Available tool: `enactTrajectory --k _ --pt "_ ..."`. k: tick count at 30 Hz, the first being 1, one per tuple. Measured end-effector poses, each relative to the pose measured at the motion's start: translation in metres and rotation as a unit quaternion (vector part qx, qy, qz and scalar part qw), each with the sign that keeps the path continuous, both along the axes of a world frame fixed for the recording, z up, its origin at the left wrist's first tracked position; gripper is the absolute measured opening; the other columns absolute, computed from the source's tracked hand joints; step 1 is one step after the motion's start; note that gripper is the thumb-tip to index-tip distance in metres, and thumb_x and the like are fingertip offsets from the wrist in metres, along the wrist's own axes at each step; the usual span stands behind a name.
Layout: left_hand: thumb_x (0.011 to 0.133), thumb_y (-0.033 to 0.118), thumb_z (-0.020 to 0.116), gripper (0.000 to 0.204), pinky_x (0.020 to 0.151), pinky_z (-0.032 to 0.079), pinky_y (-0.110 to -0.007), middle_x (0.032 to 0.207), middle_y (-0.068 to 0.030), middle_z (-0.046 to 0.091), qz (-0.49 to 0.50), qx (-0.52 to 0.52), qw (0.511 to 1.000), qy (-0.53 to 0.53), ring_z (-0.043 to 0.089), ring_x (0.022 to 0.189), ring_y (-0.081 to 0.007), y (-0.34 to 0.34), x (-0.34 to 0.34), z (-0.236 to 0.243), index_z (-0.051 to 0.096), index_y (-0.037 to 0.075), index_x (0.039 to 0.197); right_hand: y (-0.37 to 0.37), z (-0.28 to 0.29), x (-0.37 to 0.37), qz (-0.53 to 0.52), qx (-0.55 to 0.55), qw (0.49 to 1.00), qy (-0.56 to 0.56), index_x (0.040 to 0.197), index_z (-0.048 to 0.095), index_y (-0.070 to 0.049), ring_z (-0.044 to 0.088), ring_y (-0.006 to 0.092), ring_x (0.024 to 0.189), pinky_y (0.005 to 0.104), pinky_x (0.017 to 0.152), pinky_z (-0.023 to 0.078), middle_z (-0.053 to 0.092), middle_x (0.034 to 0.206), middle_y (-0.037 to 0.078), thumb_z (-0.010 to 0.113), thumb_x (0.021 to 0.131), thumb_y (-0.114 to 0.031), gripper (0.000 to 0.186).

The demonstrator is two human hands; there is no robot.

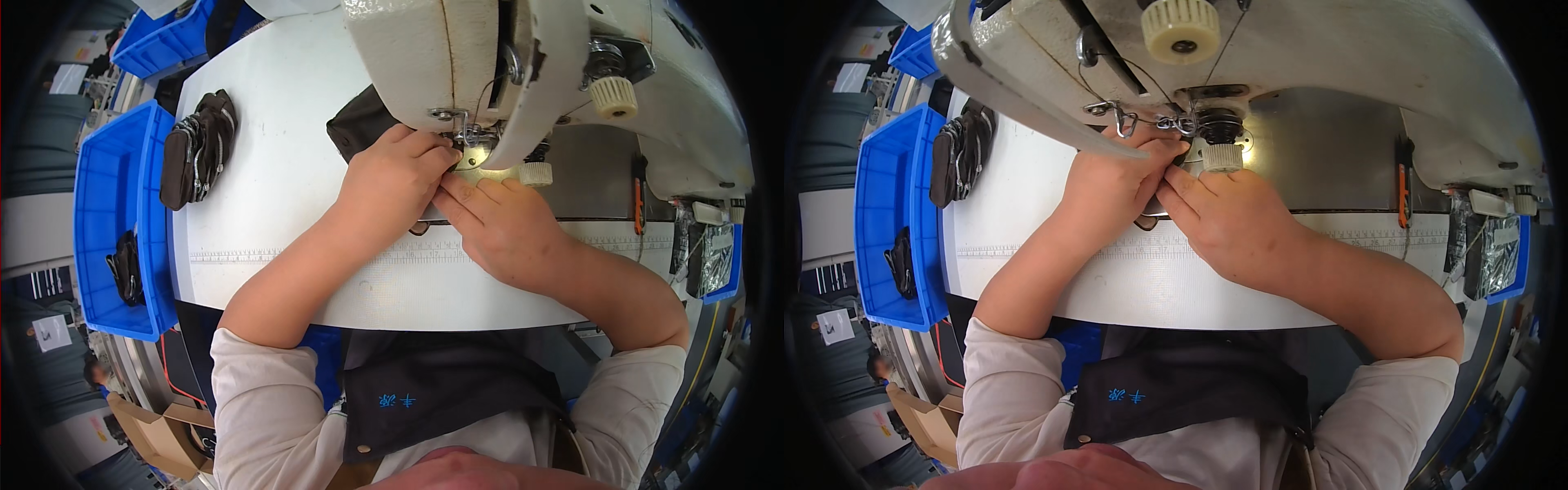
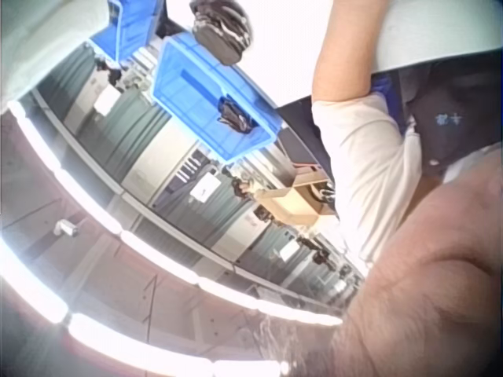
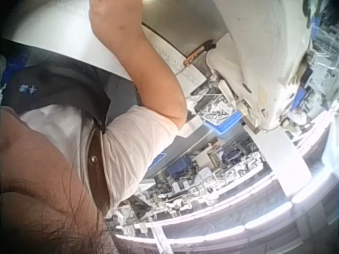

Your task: The person sews a zipper onto a small black pouch using an industrial sewing machine. They guide the pouch under the needle, stitch along the zipper edge, and then place the finished pouch into a blue bin.

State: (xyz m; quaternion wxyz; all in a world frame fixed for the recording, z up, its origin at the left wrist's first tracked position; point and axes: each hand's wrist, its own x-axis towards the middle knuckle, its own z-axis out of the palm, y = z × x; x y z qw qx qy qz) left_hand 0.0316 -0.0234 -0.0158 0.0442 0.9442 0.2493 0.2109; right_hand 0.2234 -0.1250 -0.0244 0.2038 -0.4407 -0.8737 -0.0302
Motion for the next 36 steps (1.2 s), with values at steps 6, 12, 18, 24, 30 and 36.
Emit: enactTrajectory --k 6,12,18,24,30,36 --pt "0.073 0.01 0.076 0.03 0.073 0.059 -0.031 0.106 0.0039 0.071 -0.027 0.052 0.998 -0.015 0.067 0.095 -0.0192 0.002 -0.003 -0.001 0.077 0.012 0.103 0.002 0.001 0.002 0.01 -0.022 1.0 -0.011 0.124 0.071 -0.001 0.066 0.0201 0.089 0.0358 0.079 0.054 0.069 0.121 0.008 0.073 0.074 -0.008 0.051" --pt "0.074 0.01 0.075 0.028 0.072 0.059 -0.031 0.107 0.0045 0.071 -0.042 0.058 0.997 0.0 0.066 0.098 -0.0182 0.004 -0.005 0.003 0.078 0.012 0.102 0.002 0.001 0.001 0.007 -0.013 1.0 0.003 0.123 0.071 -0.001 0.066 0.0204 0.088 0.0353 0.077 0.054 0.069 0.12 0.007 0.072 0.074 -0.006 0.049" --pt "0.076 0.009 0.075 0.031 0.075 0.061 -0.032 0.109 0.004 0.07 -0.036 0.027 0.999 -0.009 0.066 0.102 -0.0202 0.004 -0.006 -0.001 0.079 0.012 0.107 0.007 0.003 0.001 0.027 0.017 0.999 0.021 0.106 0.07 0.001 0.066 0.0189 0.08 0.0342 0.066 0.055 0.069 0.111 0.012 0.071 0.077 -0.01 0.031" --pt "0.077 0.007 0.076 0.039 0.074 0.062 -0.033 0.112 0.0012 0.068 -0.026 -0.012 0.999 0.017 0.065 0.103 -0.0234 0.001 -0.004 0.002 0.077 0.009 0.116 0.007 0.001 0.0 0.021 0.019 0.999 0.033 0.1 0.068 -0.001 0.066 0.0199 0.082 0.0354 0.068 0.055 0.068 0.111 0.012 0.072 0.076 -0.01 0.026" --pt "0.081 0.005 0.073 0.035 0.074 0.061 -0.036 0.114 -0.0016 0.067 0.022 -0.033 0.999 0.032 0.065 0.103 -0.0251 -0.011 0.002 0.003 0.075 0.007 0.117 0.007 0.003 0.004 0.014 -0.001 0.999 0.03 0.108 0.069 0.0 0.067 0.022 0.095 0.0359 0.075 0.057 0.067 0.114 0.012 0.072 0.075 -0.009 0.034" --pt "0.084 0.006 0.073 0.028 0.084 0.059 -0.041 0.116 -0.0045 0.067 0.011 -0.126 0.99 -0.06 0.066 0.104 -0.0298 -0.002 -0.005 0.002 0.074 0.006 0.111 0.007 0.001 0.001 0.014 0.023 0.998 0.056 0.112 0.072 -0.001 0.063 0.0257 0.125 0.0372 0.087 0.058 0.069 0.121 0.012 0.073 0.076 -0.009 0.037"
